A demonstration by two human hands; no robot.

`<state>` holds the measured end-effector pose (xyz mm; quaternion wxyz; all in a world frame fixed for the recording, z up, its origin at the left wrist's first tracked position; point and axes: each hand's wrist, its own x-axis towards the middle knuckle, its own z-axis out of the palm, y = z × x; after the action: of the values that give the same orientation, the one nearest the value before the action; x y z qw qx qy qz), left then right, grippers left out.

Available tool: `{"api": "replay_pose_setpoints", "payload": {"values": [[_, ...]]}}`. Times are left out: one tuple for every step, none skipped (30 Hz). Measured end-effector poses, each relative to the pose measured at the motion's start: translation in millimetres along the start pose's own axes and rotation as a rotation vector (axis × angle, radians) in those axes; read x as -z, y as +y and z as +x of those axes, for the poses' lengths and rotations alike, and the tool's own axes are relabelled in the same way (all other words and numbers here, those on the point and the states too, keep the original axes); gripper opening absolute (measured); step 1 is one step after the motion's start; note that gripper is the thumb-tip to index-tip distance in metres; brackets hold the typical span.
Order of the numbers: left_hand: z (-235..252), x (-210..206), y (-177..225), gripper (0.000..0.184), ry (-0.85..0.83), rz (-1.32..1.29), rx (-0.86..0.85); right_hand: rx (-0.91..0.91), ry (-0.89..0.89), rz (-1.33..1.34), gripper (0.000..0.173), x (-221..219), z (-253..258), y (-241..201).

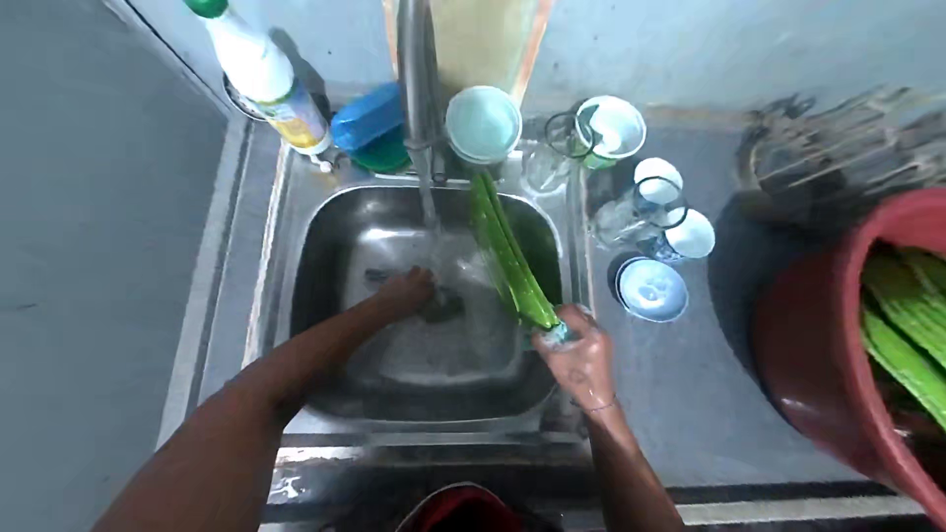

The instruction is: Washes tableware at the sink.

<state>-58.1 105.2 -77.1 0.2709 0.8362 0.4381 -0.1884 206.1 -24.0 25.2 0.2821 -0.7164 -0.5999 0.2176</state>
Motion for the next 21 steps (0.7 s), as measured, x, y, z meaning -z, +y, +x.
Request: {"api": "replay_pose_setpoints", "payload": {"values": [[-0.9,0.9,2.6,0.028,0.003,-0.015,0.029,-0.007,-0.008,0.011,0.028,0.0,-0.4,0.2],[2.2,-1.3,4.8,0.029,0.009,-0.052,0.070,0.001,0.001,0.018,0.028,-2.7,-1.0,2.2],[8.1,-5.6,7.7,0.030,0.017,-0.113,0.118,0.007,0.009,0.028,0.027,-5.2,-1.8,3.3],[17.3,-10.5,11.6,0.037,0.014,-0.194,0.179,0.008,0.007,0.040,0.029,-6.4,-2.6,2.4],[27.0,-13.8,18.1,0.043,0.027,-0.309,0.251,0.019,0.022,0.046,0.028,-8.7,-3.3,1.9],[37.0,-19.3,23.9,0.049,0.072,-0.417,0.300,0.031,0.038,0.053,0.027,-10.3,-3.9,1.3],[46.4,-25.4,29.8,0.056,0.134,-0.498,0.327,0.036,0.044,0.052,0.026,-11.1,-3.9,1.2],[56.9,-31.9,35.6,0.061,0.201,-0.524,0.360,0.036,0.044,0.050,0.026,-10.8,-3.9,0.8],[69.1,-39.4,39.5,0.065,0.256,-0.507,0.399,0.036,0.041,0.052,0.026,-10.1,-3.6,0.3],[74.7,-38.0,44.9,0.066,0.264,-0.497,0.420,0.052,0.060,0.046,0.025,-11.3,-2.9,1.8],[76.7,-35.3,48.5,0.065,0.239,-0.486,0.416,0.062,0.063,0.047,0.024,-11.5,-2.6,1.6],[74.4,-33.9,50.8,0.061,0.214,-0.485,0.387,0.064,0.050,0.048,0.024,-11.3,-3.0,-0.1],[69.1,-32.3,52.2,0.060,0.174,-0.502,0.362,0.074,0.044,0.038,0.023,-12.0,-3.2,-2.6],[64.8,-32.5,51.6,0.058,0.146,-0.521,0.357,0.092,0.047,0.012,0.022,-12.9,-3.2,-5.8],[62.6,-34.4,49.6,0.055,0.145,-0.521,0.363,0.107,0.049,-0.026,0.021,-13.4,-3.3,-10.0],[59.9,-35.0,48.3,0.052,0.131,-0.526,0.372,0.113,0.036,-0.059,0.022,-13.1,-4.1,-15.1],[56.1,-34.3,47.7,0.055,0.091,-0.526,0.379,0.117,0.011,-0.085,0.023,-12.7,-5.3,-20.0],[53.1,-34.9,47.2,0.060,0.058,-0.536,0.394,0.136,0.021,-0.116,0.022,-15.3,-6.7,-22.9],[49.2,-36.9,46.8,0.062,0.057,-0.534,0.410,0.159,0.038,-0.137,0.021,-18.9,-8.0,-24.5],[45.1,-40.3,46.5,0.059,0.072,-0.545,0.424,0.166,0.034,-0.145,0.021,-21.2,-8.9,-26.4],[39.6,-42.7,46.0,0.059,0.079,-0.555,0.430,0.168,0.031,-0.148,0.023,-22.9,-9.3,-27.7]]}}
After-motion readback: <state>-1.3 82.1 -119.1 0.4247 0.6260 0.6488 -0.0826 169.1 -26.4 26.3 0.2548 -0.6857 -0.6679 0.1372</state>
